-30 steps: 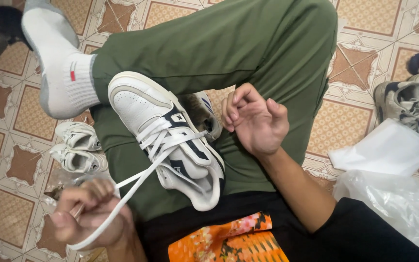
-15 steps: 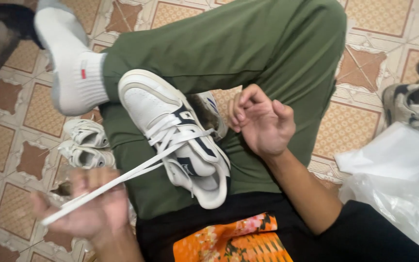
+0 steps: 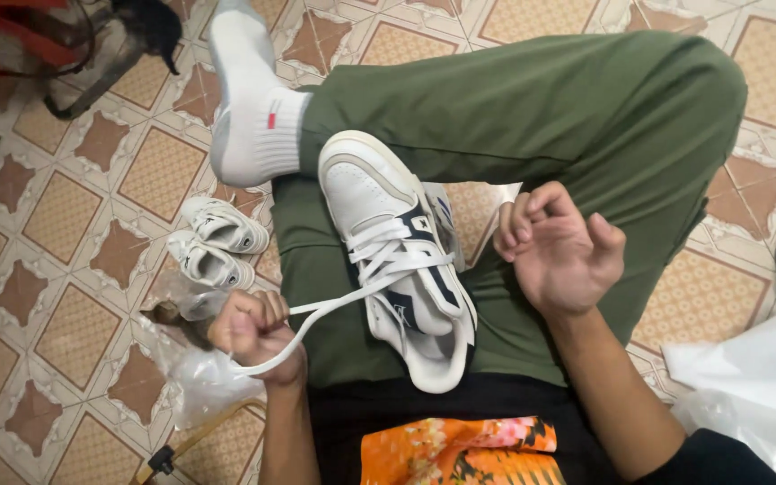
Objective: A person sitting on the floor laces a white sneaker, threading the laces through the eyelets one by one.
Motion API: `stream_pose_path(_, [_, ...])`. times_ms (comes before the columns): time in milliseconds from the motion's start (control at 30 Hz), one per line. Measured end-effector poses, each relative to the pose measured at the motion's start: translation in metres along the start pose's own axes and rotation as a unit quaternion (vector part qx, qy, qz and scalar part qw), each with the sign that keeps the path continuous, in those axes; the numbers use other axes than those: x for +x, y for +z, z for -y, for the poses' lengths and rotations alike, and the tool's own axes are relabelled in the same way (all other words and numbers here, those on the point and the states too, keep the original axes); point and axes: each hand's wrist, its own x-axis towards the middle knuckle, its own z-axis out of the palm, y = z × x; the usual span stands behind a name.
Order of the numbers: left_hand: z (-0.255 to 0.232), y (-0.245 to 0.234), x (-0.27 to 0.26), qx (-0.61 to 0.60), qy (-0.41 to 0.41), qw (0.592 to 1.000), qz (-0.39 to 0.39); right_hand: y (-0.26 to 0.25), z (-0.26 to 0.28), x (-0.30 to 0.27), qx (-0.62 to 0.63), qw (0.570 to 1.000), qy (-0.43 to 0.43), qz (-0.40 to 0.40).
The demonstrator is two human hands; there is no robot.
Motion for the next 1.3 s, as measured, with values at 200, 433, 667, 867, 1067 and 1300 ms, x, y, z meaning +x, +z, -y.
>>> stream_pose_path(200, [-0.015, -0.015, 0.009, 0.249, 0.184, 0.951, 0.003, 0.002, -0.002, -0.002, -0.019, 1.0, 0.008, -0.013])
stream_pose_path(433, [-0.036, -0.006, 0.014, 0.435, 0.232, 0.868, -0.056, 0.002, -0.004, -0.002, -0.045, 0.999, 0.015, -0.022])
stream_pose_path(667, [-0.051, 0.007, 0.028, -0.013, -0.127, 0.973, -0.194, 0.007, -0.007, -0.002, -0.051, 0.998, 0.015, -0.037])
stream_pose_path(867, [-0.054, 0.016, 0.02, -0.293, -0.381, 0.874, -0.072, 0.005, -0.007, -0.003, -0.048, 0.998, 0.022, -0.038])
stream_pose_path(1067, [-0.021, 0.0, 0.01, -0.091, -0.162, 0.974, -0.133, 0.004, -0.008, -0.003, -0.047, 0.998, 0.023, -0.031])
stream_pose_path(1300, [-0.012, -0.002, 0.012, 0.106, 0.146, 0.982, -0.058, -0.002, -0.019, -0.008, -0.131, 0.99, -0.014, 0.047])
